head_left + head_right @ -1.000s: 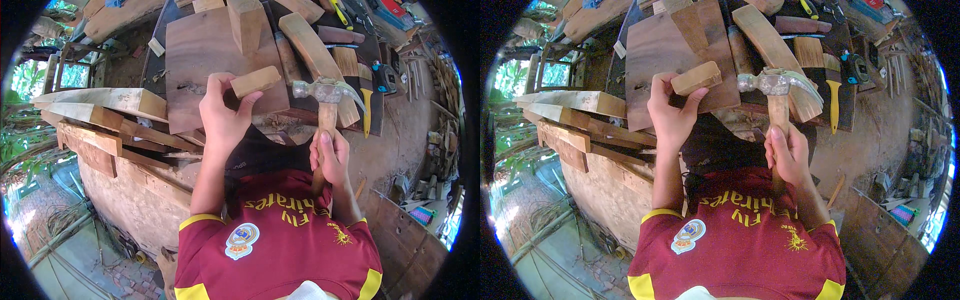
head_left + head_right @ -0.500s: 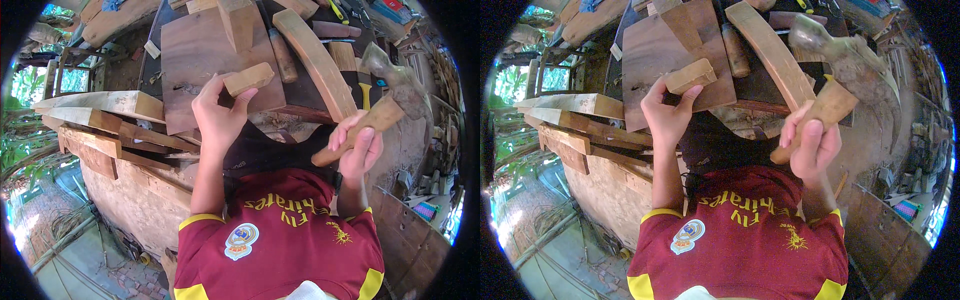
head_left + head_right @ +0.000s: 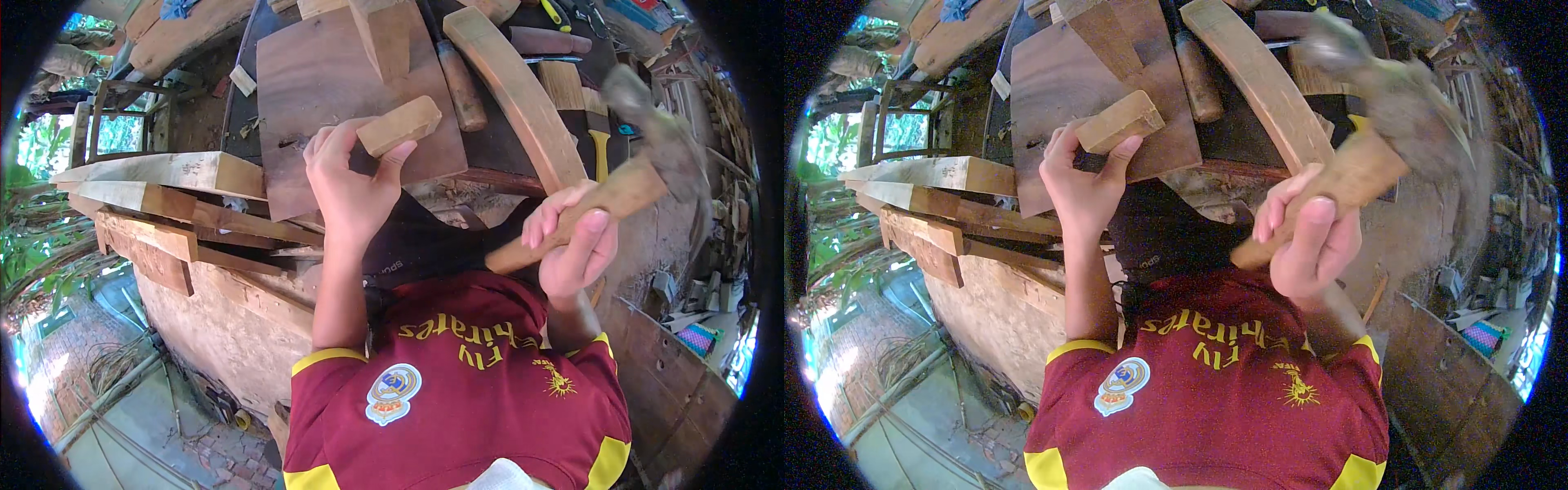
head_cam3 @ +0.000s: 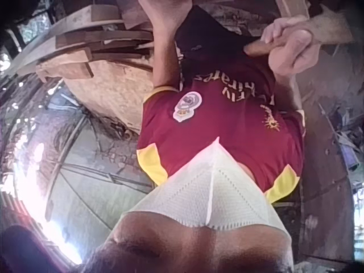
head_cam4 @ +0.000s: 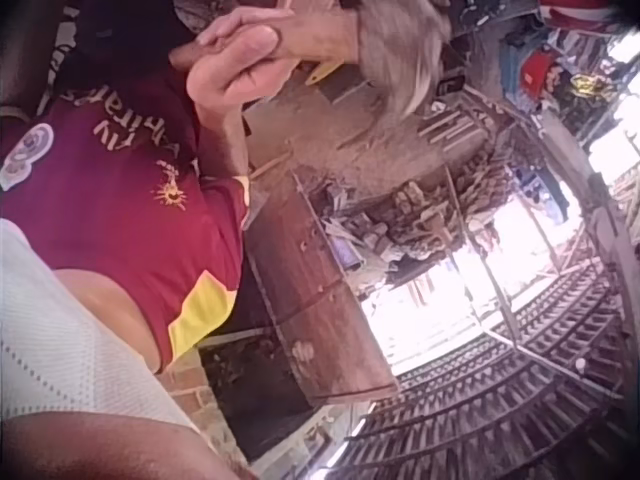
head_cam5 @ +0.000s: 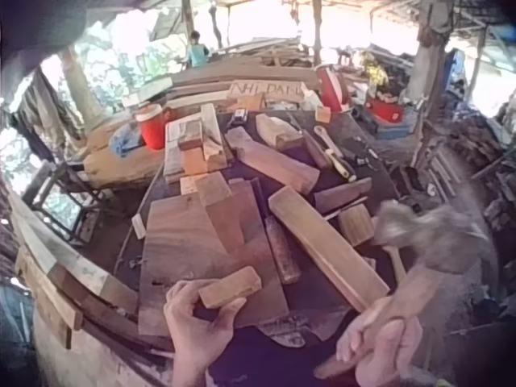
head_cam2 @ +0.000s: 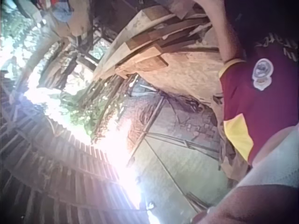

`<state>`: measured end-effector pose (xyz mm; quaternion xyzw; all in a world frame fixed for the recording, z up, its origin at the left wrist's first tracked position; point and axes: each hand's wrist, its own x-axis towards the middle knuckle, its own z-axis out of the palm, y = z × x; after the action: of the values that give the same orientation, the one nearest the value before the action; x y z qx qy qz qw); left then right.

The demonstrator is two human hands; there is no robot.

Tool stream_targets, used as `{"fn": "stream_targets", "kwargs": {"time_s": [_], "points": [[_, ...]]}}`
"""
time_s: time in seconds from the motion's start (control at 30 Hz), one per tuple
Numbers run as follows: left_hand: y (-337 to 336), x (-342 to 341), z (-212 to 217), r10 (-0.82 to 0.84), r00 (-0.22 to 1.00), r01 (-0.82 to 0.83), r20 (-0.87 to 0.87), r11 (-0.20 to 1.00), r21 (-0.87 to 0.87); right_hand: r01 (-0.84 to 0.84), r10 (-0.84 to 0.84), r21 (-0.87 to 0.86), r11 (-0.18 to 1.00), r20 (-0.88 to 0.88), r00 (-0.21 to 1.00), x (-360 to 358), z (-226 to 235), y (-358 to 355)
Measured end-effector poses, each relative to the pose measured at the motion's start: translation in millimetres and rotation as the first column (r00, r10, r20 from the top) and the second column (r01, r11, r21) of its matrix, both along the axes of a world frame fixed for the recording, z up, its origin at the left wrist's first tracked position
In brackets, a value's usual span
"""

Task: The person uses a hammer to drive nails into small wooden blocks, joining them together. They handle the wood pieces and hammer repeatedly, occasionally using a screwdriver to adjust a nail. The task involves assembling small wooden components on a cluttered workbench.

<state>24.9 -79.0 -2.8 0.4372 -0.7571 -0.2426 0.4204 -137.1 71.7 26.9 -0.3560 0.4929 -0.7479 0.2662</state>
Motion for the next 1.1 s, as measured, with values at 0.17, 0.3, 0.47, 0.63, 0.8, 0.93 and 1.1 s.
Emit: {"fn": "stream_targets", "kwargs": {"time_s": [0.17, 0.3, 0.47, 0.63, 0.8, 0.93, 1.1], "points": [[-2.1, 2.4, 1.1, -0.002, 1.0, 0.002, 0.008, 1.0, 0.009, -0.02, 0.312, 0.512, 0.859, -0.492, 0.813, -9.0, -12.2, -1.9], [-8.2, 3.7, 1.1, -0.016, 1.0, 0.017, 0.015, 0.999, -0.043, -0.046, 0.34, 0.53, 0.847, -0.473, 0.813, -15.1, -8.6, 8.0], [-5.4, 3.5, 2.8, -0.017, 0.998, 0.018, 0.055, 0.999, -0.029, -0.142, 0.167, 0.125, 0.982, -0.22, 0.961, -7.7, -6.7, 7.9], [-6.1, 2.8, 5.8, -0.068, 0.994, 0.076, 0.082, 0.992, -0.104, -0.08, 0.212, 0.292, 0.953, -0.452, 0.867, -9.8, -19.2, -4.7], [3.0, -6.4, 7.8, -0.108, 0.992, 0.113, 0.072, 0.991, -0.076, -0.062, 0.289, 0.428, 0.901, -0.489, 0.823, -19.3, -3.3, 4.8], [3.2, -8.4, 5.6, -0.102, 0.992, 0.108, 0.069, 0.991, -0.08, -0.045, 0.084, 0.156, 0.987, -0.256, 0.963, -10.9, 3.0, 11.8], [2.8, -6.5, 3.9, -0.092, 0.993, 0.091, 0.071, 0.996, 0.01, -0.007, 0.119, 0.207, 0.978, -0.536, 0.836, -11.1, -23.3, 12.9]]}}
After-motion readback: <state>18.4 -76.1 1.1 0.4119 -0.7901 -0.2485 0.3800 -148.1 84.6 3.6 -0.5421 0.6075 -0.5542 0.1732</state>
